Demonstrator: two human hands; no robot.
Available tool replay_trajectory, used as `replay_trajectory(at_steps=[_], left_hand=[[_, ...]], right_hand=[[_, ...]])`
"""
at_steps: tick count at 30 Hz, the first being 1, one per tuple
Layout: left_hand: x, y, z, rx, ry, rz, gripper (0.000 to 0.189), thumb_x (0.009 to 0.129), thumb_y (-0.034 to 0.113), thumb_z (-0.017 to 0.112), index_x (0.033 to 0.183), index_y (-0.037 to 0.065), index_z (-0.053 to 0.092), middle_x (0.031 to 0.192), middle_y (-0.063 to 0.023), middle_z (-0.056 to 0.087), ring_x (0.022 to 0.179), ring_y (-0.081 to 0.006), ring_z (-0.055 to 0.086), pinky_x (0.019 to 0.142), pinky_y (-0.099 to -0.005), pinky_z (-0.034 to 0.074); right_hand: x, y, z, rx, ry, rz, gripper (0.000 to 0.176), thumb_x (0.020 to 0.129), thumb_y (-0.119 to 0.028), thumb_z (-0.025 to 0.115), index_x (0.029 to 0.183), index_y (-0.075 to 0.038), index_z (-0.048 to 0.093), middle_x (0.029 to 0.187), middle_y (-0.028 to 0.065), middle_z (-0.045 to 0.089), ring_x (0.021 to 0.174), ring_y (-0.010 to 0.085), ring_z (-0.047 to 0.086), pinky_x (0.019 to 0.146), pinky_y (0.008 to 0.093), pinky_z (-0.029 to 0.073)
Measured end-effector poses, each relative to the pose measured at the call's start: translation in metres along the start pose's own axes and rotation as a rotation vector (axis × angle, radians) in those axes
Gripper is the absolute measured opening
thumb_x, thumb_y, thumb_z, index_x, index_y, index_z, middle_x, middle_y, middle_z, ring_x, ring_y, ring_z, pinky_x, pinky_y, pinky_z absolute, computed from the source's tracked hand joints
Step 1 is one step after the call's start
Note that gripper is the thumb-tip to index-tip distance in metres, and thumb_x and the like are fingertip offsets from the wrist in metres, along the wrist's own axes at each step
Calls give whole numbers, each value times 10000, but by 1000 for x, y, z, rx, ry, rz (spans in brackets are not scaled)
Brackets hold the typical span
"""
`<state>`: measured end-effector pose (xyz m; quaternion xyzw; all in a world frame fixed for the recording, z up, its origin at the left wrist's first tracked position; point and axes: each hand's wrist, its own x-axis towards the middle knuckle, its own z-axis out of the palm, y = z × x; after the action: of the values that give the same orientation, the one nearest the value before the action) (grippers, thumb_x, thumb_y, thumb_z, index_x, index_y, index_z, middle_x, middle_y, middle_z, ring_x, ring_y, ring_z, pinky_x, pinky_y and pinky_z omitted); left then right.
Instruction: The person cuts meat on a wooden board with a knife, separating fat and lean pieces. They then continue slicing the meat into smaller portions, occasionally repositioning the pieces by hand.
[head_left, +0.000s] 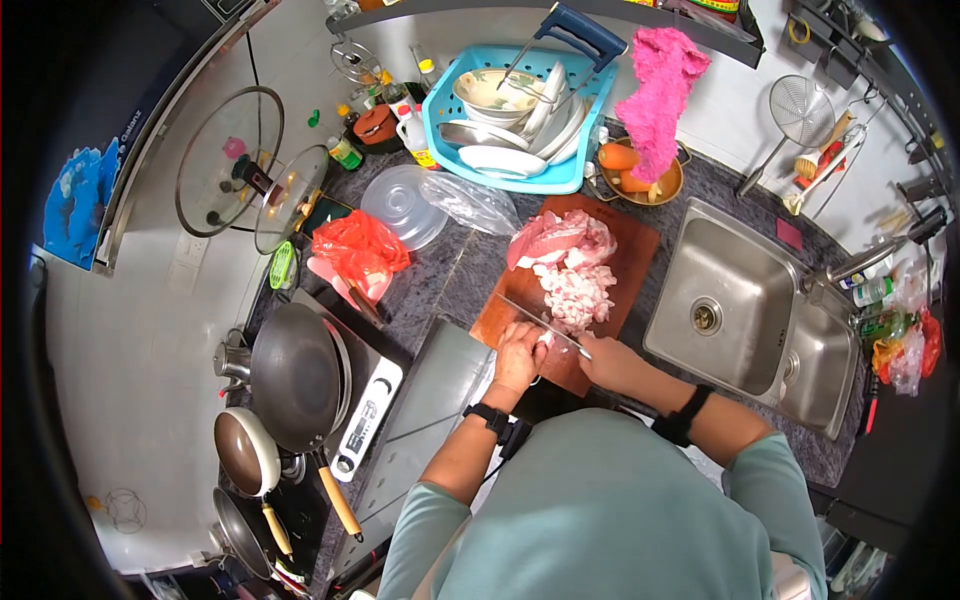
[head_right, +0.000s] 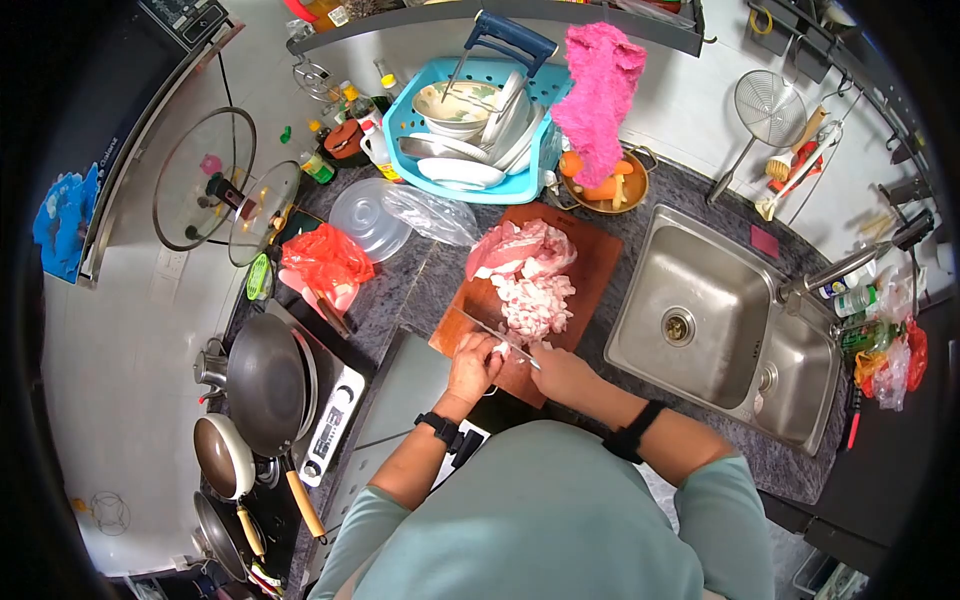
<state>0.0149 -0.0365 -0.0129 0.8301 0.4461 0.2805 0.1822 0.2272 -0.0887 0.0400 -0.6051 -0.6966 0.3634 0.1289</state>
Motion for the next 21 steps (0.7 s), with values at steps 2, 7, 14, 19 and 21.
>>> replay_trajectory(at_steps=[2,7,14,19,21], left_hand=[[0,0,0,-4,4,3,225,757,66,690,980,39,692,1012,-126,655,995,-336,598,904,-423,498],[-1,-6,2,-54,1,17,224,767,59,679,989,36,692,1015,-128,655,985,-342,599,892,-427,501],[-2,-3,0,-96,13,-13,223,764,45,656,984,36,695,1042,-135,655,987,-351,595,899,-435,498],[-2,-3,4,-75,21,-23,209,760,31,668,968,28,695,1023,-139,660,978,-351,602,879,-432,508],[-2,0,2,-51,44,-12,197,759,13,689,956,23,696,1007,-142,667,972,-348,616,863,-418,519]], right_hand=[[21,-1,18,35,66,-41,235,894,-180,558,1048,-3,556,897,265,661,864,440,650,760,548,508],[46,14,31,109,134,-145,263,877,-175,587,1084,-14,571,917,271,657,887,452,642,761,545,506],[-4,-7,-20,20,-1,2,226,896,-190,570,1030,-10,551,857,250,668,832,463,646,752,551,507],[0,-6,-9,53,-20,-29,216,907,-188,545,1041,-19,552,894,254,670,856,456,651,758,553,511],[15,-5,8,73,34,-62,212,908,-185,541,1041,-20,555,916,256,669,875,450,651,765,549,512]])
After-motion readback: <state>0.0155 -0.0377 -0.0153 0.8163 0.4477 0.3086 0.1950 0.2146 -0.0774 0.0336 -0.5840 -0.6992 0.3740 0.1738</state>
